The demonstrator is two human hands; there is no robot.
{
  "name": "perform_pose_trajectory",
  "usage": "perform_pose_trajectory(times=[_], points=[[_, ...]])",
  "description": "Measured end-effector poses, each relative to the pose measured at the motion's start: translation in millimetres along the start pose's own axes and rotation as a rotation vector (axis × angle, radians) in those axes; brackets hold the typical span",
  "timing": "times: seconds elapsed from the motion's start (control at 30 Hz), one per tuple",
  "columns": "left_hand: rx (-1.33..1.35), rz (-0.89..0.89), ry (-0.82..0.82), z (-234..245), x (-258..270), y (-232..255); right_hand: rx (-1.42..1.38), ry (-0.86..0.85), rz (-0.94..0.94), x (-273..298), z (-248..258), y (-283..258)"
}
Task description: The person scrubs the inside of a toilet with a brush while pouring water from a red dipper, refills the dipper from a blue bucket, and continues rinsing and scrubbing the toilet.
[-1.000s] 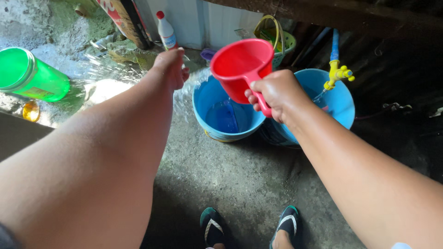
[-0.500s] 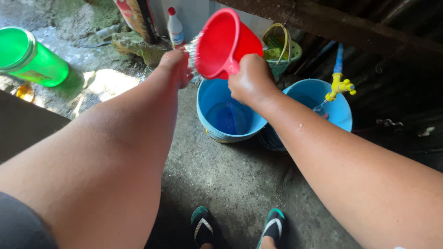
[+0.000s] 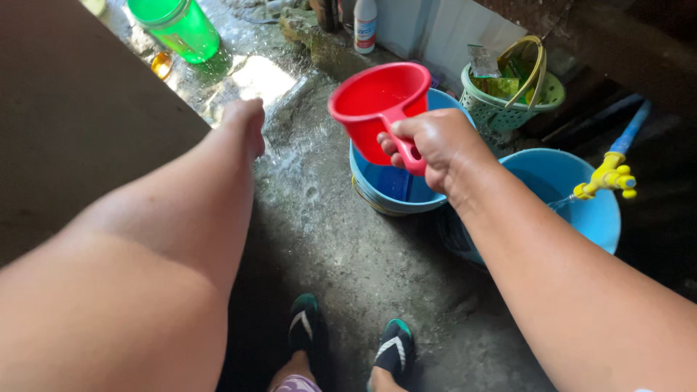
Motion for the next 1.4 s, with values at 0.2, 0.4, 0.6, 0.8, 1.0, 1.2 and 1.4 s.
perform_pose_trajectory(times=[0.2, 0.4, 0.6, 0.8, 1.0, 1.2, 1.4], points=[[0.109, 0.185, -0.093, -48, 111, -88, 0.511, -0.027, 0.146, -27, 1, 24], [0.177, 0.211, -0.037, -36, 169, -91, -0.093, 0.179, -0.347, -120, -66, 48], [0.250, 0.120, 0.087, 20, 174, -83, 0.250, -0.266, 0.112, -108, -104, 6], [0.351, 0.159, 0.157, 54, 189, -92, -0.159, -0.220, -0.020, -75, -57, 3], [0.457, 0.190, 0.147, 53, 211, -142, 0.343, 0.040, 0.049, -50, -32, 47], [0.406, 0.222, 0.141, 58, 231, -182, 0.926, 0.006, 0.070, -55, -100, 95], [0.435, 0.206, 0.153, 70, 236, -179, 0.649, -0.085, 0.091, -15, -180, 105]])
Point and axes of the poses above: each hand's wrist, its own x-axis away from the middle knuckle, its own z-axis out of the back of the hand, y = z × x, the point moved 7 cm from there along -x, towards the middle knuckle, and after that the axes turned 1 degree about y, right-handed, at the moved point
